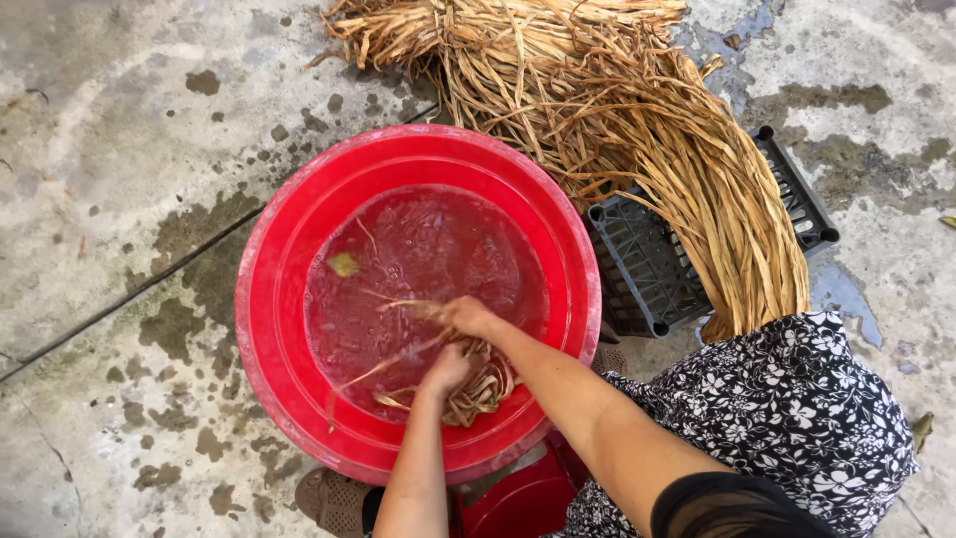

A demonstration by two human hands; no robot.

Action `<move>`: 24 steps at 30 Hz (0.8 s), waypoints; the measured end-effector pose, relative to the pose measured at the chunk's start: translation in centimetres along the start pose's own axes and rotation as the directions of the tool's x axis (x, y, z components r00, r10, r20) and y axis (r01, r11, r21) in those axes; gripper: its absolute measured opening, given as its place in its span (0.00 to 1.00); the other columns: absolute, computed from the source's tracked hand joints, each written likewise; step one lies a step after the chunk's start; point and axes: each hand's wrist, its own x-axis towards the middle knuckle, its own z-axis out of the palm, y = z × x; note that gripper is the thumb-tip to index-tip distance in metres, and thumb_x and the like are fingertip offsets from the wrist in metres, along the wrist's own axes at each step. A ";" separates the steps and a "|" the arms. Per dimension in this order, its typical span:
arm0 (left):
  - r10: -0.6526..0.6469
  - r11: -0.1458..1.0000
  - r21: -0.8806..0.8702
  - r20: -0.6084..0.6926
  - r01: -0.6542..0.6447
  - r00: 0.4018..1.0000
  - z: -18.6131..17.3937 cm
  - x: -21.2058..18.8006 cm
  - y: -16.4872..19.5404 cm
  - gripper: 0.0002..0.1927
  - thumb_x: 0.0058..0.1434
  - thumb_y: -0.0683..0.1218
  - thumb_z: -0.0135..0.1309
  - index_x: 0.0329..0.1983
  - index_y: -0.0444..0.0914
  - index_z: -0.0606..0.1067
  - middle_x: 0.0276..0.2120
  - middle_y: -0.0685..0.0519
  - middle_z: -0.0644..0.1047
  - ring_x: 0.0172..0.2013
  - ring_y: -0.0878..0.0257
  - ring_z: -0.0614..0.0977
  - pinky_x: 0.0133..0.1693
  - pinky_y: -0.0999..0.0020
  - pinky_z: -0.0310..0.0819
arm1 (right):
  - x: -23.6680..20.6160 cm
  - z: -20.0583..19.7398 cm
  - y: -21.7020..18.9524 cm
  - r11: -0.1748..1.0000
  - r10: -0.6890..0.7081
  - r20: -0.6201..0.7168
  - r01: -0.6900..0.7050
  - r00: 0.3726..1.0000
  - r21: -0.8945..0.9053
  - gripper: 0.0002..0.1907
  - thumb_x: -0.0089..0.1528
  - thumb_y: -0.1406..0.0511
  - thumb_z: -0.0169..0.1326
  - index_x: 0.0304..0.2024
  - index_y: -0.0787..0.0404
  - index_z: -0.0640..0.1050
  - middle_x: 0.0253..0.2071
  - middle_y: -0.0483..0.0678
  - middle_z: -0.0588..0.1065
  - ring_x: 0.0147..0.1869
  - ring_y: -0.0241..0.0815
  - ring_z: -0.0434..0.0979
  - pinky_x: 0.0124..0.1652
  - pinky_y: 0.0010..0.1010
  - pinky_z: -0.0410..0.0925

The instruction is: The person sits on the ground and washes bundles of dried leaves in a red basin of soapy water, rubbing and swishing each bundle by hand, wringing it out, and placing the washed bundle on the ground beside the basin. At the end they gather a washed bundle and carry it toward a drying area.

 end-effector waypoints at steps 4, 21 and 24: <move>-0.187 0.864 -0.499 -0.191 0.069 0.964 -3.0 -1.1 0.8 0.48 0.60 0.71 0.52 0.74 0.38 0.60 0.71 0.46 0.62 0.72 0.54 0.58 0.71 0.48 0.47 | -0.1 -1.9 0.2 0.956 0.279 -0.377 -0.294 0.883 0.019 0.17 0.70 0.62 0.46 0.50 0.63 0.82 0.44 0.59 0.80 0.35 0.52 0.82 0.36 0.43 0.76; -0.041 0.268 -0.938 -0.237 -0.218 0.971 -0.8 1.8 1.8 0.38 0.68 0.62 0.47 0.74 0.35 0.61 0.71 0.43 0.65 0.70 0.47 0.65 0.63 0.49 0.63 | 0.5 2.0 -3.0 0.994 -0.073 -0.449 0.029 0.891 -0.103 0.31 0.71 0.55 0.41 0.73 0.64 0.59 0.75 0.61 0.53 0.79 0.59 0.47 0.72 0.43 0.46; -0.180 0.742 0.260 -0.811 0.618 0.558 -1.4 1.1 1.9 0.40 0.70 0.63 0.47 0.74 0.33 0.56 0.74 0.44 0.59 0.74 0.48 0.59 0.64 0.52 0.61 | -1.8 7.5 -3.6 0.996 -0.075 -0.239 0.084 0.968 0.025 0.32 0.71 0.53 0.37 0.73 0.61 0.56 0.76 0.58 0.51 0.81 0.55 0.43 0.73 0.44 0.41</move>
